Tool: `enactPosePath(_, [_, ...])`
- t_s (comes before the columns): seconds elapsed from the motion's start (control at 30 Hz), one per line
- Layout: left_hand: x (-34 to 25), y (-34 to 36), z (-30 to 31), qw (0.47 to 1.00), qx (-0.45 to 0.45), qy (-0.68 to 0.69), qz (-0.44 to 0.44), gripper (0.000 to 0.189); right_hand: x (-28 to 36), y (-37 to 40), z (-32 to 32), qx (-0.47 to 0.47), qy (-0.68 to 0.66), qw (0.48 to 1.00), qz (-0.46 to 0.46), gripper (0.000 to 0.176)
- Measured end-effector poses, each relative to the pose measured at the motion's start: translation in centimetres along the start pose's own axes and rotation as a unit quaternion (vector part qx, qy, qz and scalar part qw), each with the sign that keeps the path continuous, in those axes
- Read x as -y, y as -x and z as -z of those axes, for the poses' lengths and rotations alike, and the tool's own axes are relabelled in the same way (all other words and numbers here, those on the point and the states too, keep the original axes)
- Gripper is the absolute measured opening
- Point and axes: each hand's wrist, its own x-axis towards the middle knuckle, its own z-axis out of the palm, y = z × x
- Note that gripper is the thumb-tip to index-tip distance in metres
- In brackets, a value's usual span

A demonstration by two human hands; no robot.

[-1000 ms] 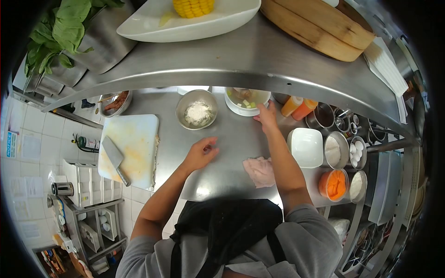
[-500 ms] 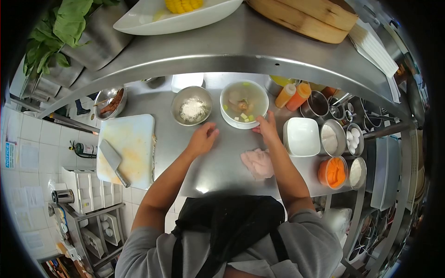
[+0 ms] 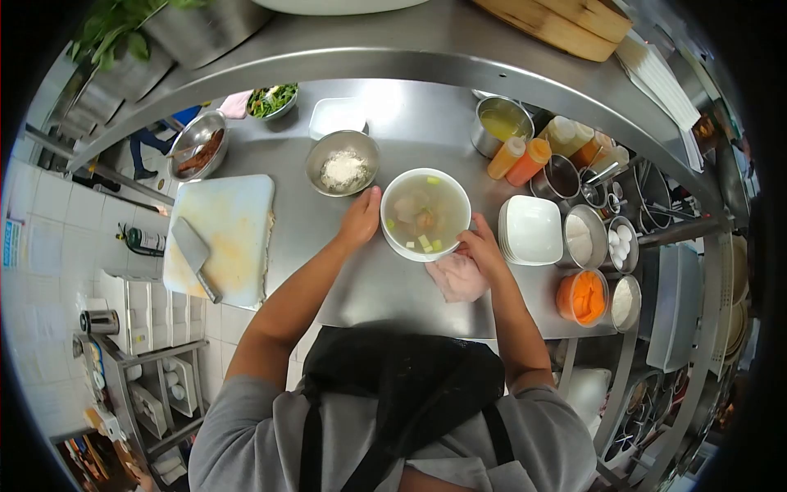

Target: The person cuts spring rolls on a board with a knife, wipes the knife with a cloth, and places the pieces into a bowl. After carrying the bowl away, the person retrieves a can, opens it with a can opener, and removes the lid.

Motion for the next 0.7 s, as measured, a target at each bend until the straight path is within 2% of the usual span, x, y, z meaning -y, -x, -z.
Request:
enactPosePath(0.07, [0.3,-0.1,-0.3,0.995,0.045,0.076,0.046,0.068,-0.1,0.4,0.2,0.021,0.020,1.000,-0.007,0.055])
enactPosePath(0.1, [-0.5,0.3,0.0,0.995,0.041,0.079,0.052,0.068,-0.2,0.6,0.3,0.036,0.033,0.999,-0.013,0.056])
enactPosePath(0.2, [-1.1,1.0,0.7,0.984,0.122,0.095,0.094,0.080,-0.1,1.3,0.2,0.078,0.043,0.996,-0.020,0.055])
enactPosePath(0.23, [-0.9,1.6,0.8,0.983,0.119,0.098,0.100,0.080,-0.2,1.6,0.2,0.102,0.036,0.994,-0.019,0.054])
enactPosePath(0.33, [-0.6,2.8,1.5,0.969,0.141,0.172,0.109,0.082,-0.8,1.3,-0.1,0.122,-0.005,0.991,-0.056,0.044])
enactPosePath(0.4, [0.0,3.5,1.7,0.961,0.153,0.227,0.044,0.084,-1.2,1.2,-1.1,0.118,-0.001,0.992,-0.032,0.040])
enactPosePath(0.47, [0.0,4.7,1.9,0.963,0.126,0.233,0.048,0.082,-2.0,0.7,-2.1,0.114,0.003,0.993,-0.006,0.040])
enactPosePath(0.53, [0.3,5.6,2.0,0.965,0.097,0.239,0.049,0.080,-3.0,-0.3,-2.9,0.059,0.117,0.990,0.052,0.048])
enactPosePath(0.6, [1.2,6.4,1.9,0.968,0.047,0.245,0.021,0.080,-2.9,-0.1,-3.9,0.048,0.168,0.981,0.082,0.050])
enactPosePath(0.7, [1.3,8.4,2.6,0.973,0.006,0.230,0.028,0.080,-3.3,-0.4,-5.1,0.028,0.243,0.958,0.152,0.055])
